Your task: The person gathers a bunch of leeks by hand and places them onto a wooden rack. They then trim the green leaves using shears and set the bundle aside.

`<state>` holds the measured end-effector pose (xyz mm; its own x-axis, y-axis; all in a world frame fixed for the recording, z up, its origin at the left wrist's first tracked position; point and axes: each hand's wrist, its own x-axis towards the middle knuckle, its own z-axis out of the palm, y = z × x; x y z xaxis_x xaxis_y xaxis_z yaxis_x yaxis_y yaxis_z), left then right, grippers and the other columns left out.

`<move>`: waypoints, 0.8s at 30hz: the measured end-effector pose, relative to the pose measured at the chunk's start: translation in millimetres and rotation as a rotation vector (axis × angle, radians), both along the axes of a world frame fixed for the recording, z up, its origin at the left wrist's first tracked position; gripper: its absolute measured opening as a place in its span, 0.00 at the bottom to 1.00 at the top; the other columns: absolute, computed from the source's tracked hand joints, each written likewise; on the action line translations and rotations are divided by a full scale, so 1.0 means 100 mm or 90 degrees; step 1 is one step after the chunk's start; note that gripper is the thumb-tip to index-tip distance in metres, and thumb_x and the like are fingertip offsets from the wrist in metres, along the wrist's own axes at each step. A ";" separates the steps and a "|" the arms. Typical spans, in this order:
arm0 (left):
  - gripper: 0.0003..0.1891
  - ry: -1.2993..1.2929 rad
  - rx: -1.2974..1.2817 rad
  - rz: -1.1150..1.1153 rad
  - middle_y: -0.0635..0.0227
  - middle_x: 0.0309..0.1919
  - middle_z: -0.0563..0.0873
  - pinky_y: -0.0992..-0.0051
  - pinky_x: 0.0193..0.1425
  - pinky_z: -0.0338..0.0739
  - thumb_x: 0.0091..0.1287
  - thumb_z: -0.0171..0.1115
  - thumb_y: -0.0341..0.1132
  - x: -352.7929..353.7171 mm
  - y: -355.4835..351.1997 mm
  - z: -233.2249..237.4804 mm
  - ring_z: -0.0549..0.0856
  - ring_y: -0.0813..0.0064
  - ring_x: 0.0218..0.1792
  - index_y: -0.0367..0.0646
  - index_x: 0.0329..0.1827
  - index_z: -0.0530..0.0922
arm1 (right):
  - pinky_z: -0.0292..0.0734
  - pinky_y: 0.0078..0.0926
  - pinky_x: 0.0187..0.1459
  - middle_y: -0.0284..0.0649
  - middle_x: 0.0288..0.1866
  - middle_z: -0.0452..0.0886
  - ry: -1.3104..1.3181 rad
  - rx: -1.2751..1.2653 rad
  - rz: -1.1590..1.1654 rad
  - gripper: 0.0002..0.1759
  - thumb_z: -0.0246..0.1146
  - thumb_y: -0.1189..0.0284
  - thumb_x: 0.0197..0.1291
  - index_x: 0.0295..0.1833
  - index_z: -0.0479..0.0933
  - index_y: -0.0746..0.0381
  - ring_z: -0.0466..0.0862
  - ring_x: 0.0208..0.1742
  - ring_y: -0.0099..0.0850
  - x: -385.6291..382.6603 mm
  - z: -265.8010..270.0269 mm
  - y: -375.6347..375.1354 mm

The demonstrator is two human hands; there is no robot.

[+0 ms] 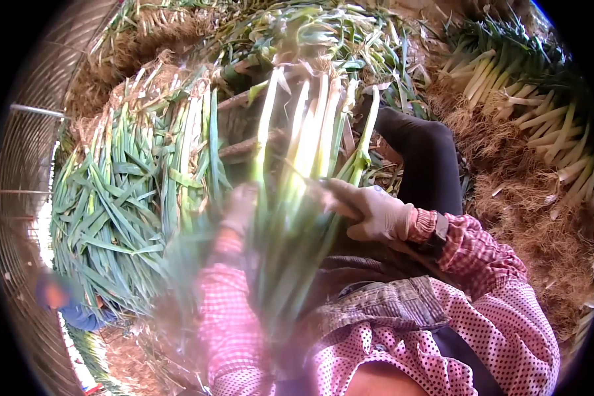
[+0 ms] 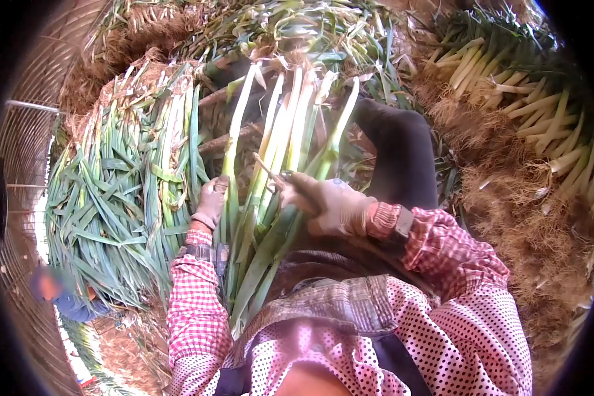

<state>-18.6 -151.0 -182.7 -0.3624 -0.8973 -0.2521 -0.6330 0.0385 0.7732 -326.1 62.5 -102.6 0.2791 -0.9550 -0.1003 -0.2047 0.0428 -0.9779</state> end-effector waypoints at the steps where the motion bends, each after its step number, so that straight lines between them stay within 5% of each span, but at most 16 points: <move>1: 0.29 -0.065 -0.035 -0.019 0.71 0.32 0.85 0.72 0.41 0.76 0.75 0.58 0.59 -0.05 0.03 0.03 0.79 0.77 0.35 0.35 0.49 0.84 | 0.78 0.27 0.60 0.47 0.55 0.84 -0.036 0.027 -0.005 0.58 0.66 0.75 0.41 0.82 0.50 0.67 0.85 0.49 0.32 0.05 0.06 -0.04; 3: 0.31 -0.237 -0.086 -0.045 0.61 0.34 0.87 0.66 0.46 0.77 0.74 0.57 0.60 -0.18 0.08 0.19 0.82 0.71 0.37 0.34 0.51 0.84 | 0.79 0.33 0.61 0.52 0.58 0.82 0.070 0.060 0.042 0.55 0.66 0.74 0.45 0.82 0.51 0.65 0.84 0.55 0.40 0.13 0.33 -0.06; 4: 0.31 -0.212 -0.090 -0.031 0.59 0.34 0.87 0.66 0.46 0.77 0.74 0.56 0.61 -0.18 0.10 0.18 0.82 0.70 0.37 0.34 0.51 0.84 | 0.78 0.38 0.64 0.57 0.63 0.79 0.105 0.076 0.062 0.53 0.66 0.74 0.48 0.81 0.51 0.66 0.83 0.62 0.47 0.19 0.45 -0.11; 7: 0.32 -0.109 -0.088 0.009 0.54 0.33 0.87 0.64 0.47 0.78 0.74 0.55 0.62 -0.20 0.19 0.22 0.83 0.66 0.37 0.35 0.50 0.84 | 0.79 0.40 0.62 0.59 0.55 0.83 0.182 0.087 -0.019 0.49 0.67 0.72 0.50 0.79 0.56 0.65 0.84 0.58 0.51 0.22 0.33 -0.43; 15: 0.33 -0.059 -0.055 -0.010 0.53 0.35 0.87 0.67 0.50 0.78 0.74 0.54 0.64 0.02 0.10 -0.03 0.84 0.66 0.39 0.36 0.52 0.84 | 0.82 0.39 0.58 0.55 0.53 0.84 0.246 0.026 -0.043 0.49 0.68 0.71 0.52 0.80 0.55 0.62 0.86 0.55 0.48 0.19 -0.13 -0.95; 19: 0.32 -0.192 -0.058 -0.014 0.50 0.39 0.88 0.66 0.50 0.79 0.75 0.54 0.62 -0.05 0.15 0.08 0.86 0.63 0.40 0.36 0.52 0.84 | 0.80 0.36 0.61 0.52 0.59 0.81 0.270 0.074 -0.103 0.49 0.67 0.73 0.51 0.80 0.54 0.59 0.84 0.59 0.44 0.12 -0.17 -1.45; 20: 0.31 -0.191 -0.062 -0.017 0.50 0.39 0.88 0.66 0.49 0.79 0.75 0.54 0.61 -0.03 0.16 0.07 0.87 0.62 0.40 0.36 0.52 0.84 | 0.77 0.34 0.66 0.50 0.68 0.78 0.259 0.135 -0.103 0.54 0.67 0.75 0.49 0.83 0.50 0.56 0.81 0.65 0.42 0.09 -0.18 -1.59; 22: 0.29 -0.188 -0.072 -0.024 0.50 0.39 0.88 0.66 0.48 0.79 0.76 0.54 0.59 -0.06 0.20 0.09 0.88 0.61 0.40 0.36 0.51 0.84 | 0.80 0.31 0.60 0.46 0.60 0.83 0.232 0.170 -0.148 0.51 0.66 0.77 0.49 0.81 0.55 0.58 0.84 0.58 0.37 0.03 -0.01 -1.71; 24: 0.16 -0.199 -0.219 -0.131 0.49 0.38 0.88 0.62 0.45 0.82 0.76 0.56 0.45 -0.03 0.26 -0.12 0.89 0.54 0.40 0.43 0.49 0.85 | 0.80 0.28 0.53 0.41 0.54 0.84 0.152 0.065 -0.153 0.50 0.68 0.75 0.48 0.80 0.58 0.59 0.84 0.49 0.30 -0.06 -0.15 -1.84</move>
